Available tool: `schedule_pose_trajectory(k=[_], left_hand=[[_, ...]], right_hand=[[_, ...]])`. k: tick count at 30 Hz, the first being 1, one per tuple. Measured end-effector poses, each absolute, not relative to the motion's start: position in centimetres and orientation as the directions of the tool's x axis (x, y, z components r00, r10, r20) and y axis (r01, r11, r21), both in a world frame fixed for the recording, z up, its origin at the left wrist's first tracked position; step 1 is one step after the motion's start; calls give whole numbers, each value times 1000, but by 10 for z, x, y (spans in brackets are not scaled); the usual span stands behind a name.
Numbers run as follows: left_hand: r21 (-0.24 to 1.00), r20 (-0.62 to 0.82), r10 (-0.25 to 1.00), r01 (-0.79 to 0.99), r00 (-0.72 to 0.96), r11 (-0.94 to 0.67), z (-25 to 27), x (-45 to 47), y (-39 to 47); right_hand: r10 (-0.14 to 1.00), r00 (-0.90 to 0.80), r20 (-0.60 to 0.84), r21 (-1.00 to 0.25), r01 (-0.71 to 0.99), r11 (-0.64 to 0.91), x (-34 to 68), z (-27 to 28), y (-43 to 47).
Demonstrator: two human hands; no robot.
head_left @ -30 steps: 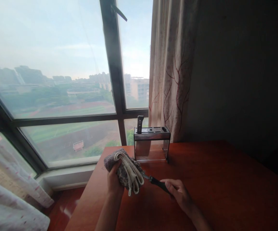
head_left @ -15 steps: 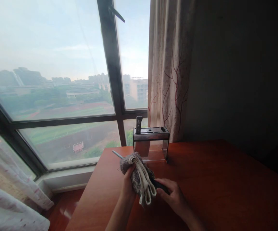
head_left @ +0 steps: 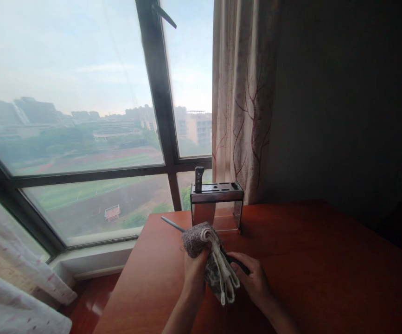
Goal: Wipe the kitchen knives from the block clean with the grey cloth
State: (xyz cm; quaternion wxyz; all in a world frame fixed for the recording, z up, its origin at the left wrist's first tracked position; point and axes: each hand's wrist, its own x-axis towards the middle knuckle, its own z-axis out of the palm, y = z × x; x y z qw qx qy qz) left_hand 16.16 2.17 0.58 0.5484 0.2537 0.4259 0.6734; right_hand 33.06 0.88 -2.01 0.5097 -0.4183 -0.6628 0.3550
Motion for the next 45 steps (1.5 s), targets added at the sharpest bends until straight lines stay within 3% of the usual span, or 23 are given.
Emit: schedule_pose_trajectory(k=[3, 6, 8, 10, 13, 16, 19, 23, 29, 32, 39, 45], left_hand=[[854, -99, 964, -519, -247, -45, 6, 160, 22], [854, -118, 975, -521, -189, 2, 9, 155, 21], [857, -124, 975, -516, -185, 11, 14, 153, 20], [860, -121, 967, -510, -223, -10, 21, 152, 19], [864, -124, 957, -502, -262, -25, 29, 151, 18], [854, -148, 940, -519, -306, -34, 28, 144, 21], [826, -178, 911, -559, -373, -68, 23, 133, 28], [792, -180, 892, -598, -416, -119, 25, 122, 32], [781, -139, 936, -616, -323, -97, 33, 123, 27], [771, -165, 947, -635, -274, -49, 31, 122, 28], [787, -142, 947, -613, -287, -67, 28, 129, 27], [842, -120, 959, -538, -256, -39, 18, 157, 19]], right_hand=[[985, -96, 142, -989, 18, 144, 328, -22, 9], [971, -172, -166, -969, -156, -193, 324, -28, 9], [942, -252, -221, -938, -208, -275, 321, -30, 9], [949, -274, -157, -957, -196, -215, 321, -30, 9], [975, -215, 62, -995, -88, 44, 323, -23, 9], [931, -168, 325, -938, 67, 340, 325, -14, 9], [880, -124, 458, -871, 135, 473, 325, -9, 8], [889, -78, 451, -871, 176, 458, 329, -9, 7], [978, -122, 172, -983, 39, 178, 332, -22, 8], [981, -143, 134, -991, 0, 135, 331, -25, 10], [961, -10, 278, -957, 83, 278, 335, -19, 11], [883, -8, 469, -866, 191, 461, 333, -21, 10]])
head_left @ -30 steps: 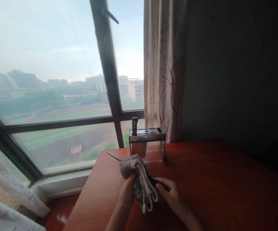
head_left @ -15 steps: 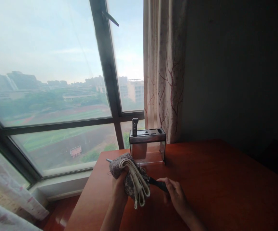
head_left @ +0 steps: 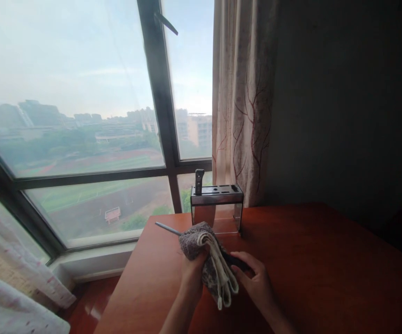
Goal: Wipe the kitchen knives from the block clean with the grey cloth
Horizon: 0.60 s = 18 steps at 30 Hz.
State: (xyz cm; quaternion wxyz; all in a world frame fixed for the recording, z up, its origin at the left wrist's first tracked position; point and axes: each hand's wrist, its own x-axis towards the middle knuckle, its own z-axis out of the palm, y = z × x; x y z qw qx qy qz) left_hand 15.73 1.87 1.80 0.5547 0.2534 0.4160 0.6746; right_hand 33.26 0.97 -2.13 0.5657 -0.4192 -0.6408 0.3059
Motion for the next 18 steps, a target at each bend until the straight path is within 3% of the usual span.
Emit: schedule_pose_trajectory(k=[5, 10, 12, 14, 16, 18], left_hand=[[876, -131, 928, -479, -349, -57, 4, 163, 24], [900, -140, 939, -437, -316, -13, -2, 160, 31], [909, -122, 933, -416, -339, -33, -5, 161, 32], [926, -106, 923, -374, -370, -44, -7, 161, 32], [948, -80, 917, -315, -390, -51, -8, 161, 32], [963, -46, 921, -261, -387, -61, -6, 159, 32]], right_hand=[[837, 1, 547, -806, 272, 526, 332, -23, 7], [910, -38, 412, -879, 246, 408, 331, -24, 7], [950, -29, 310, -940, 138, 311, 329, -24, 9], [993, -30, 113, -993, -17, 113, 327, -25, 12], [989, -83, -121, -978, -162, -133, 326, -25, 12], [954, -151, -260, -922, -255, -292, 324, -25, 12]])
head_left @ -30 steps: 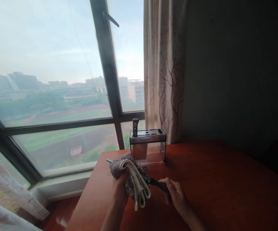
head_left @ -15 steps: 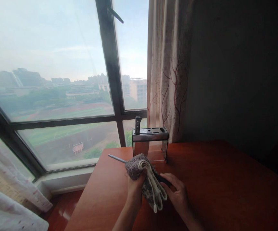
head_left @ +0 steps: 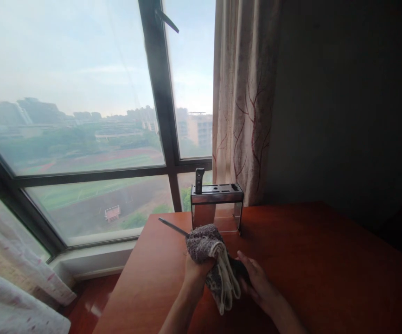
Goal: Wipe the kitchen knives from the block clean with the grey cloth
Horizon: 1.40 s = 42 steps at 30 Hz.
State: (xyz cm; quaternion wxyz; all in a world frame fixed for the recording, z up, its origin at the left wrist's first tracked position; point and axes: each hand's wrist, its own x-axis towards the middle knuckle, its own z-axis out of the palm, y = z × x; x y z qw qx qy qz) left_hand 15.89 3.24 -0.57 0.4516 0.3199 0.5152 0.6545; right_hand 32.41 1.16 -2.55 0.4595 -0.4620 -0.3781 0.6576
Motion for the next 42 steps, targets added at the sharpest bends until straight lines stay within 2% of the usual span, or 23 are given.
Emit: schedule_pose_trajectory(k=[3, 5, 7, 10, 12, 18, 21, 27, 32, 35, 39, 42], left_hand=[[975, -41, 930, -220, -365, -44, -1, 155, 35], [977, -48, 926, -212, -375, -35, 2, 153, 35], [975, -54, 914, -219, -403, -40, 4, 153, 33], [963, -79, 913, -266, -400, -33, 10, 153, 28], [951, -95, 919, -307, -383, -30, 14, 152, 24], [887, -140, 924, -460, -356, -43, 18, 142, 26], [855, -177, 901, -516, -395, -58, 16, 131, 32], [822, -187, 848, -552, -496, -141, 20, 108, 42], [806, -194, 760, -542, -620, -237, 28, 93, 45], [771, -194, 729, -562, -656, -301, 33, 88, 44], [630, -232, 779, -700, -582, -336, 37, 84, 44], [520, -176, 851, -780, -495, -346, 37, 83, 44]], right_hand=[[958, -153, -242, -918, -282, -277, 322, -26, 10], [988, -102, -119, -970, -202, -138, 322, -27, 10], [995, -69, 76, -995, -65, 71, 324, -26, 10], [926, -108, 363, -916, 143, 375, 328, -24, 11], [866, -152, 477, -838, 220, 500, 330, -23, 11], [757, -158, 635, -704, 286, 650, 331, -25, 10], [761, -156, 630, -705, 294, 645, 333, -21, 8], [834, -139, 535, -790, 267, 551, 345, -11, 6], [938, -21, 347, -925, 155, 346, 349, -14, 8], [976, -41, 215, -975, 55, 217, 344, -18, 8], [989, -128, 78, -997, -33, 74, 336, -21, 7], [986, -143, 81, -996, -51, 74, 334, -21, 7]])
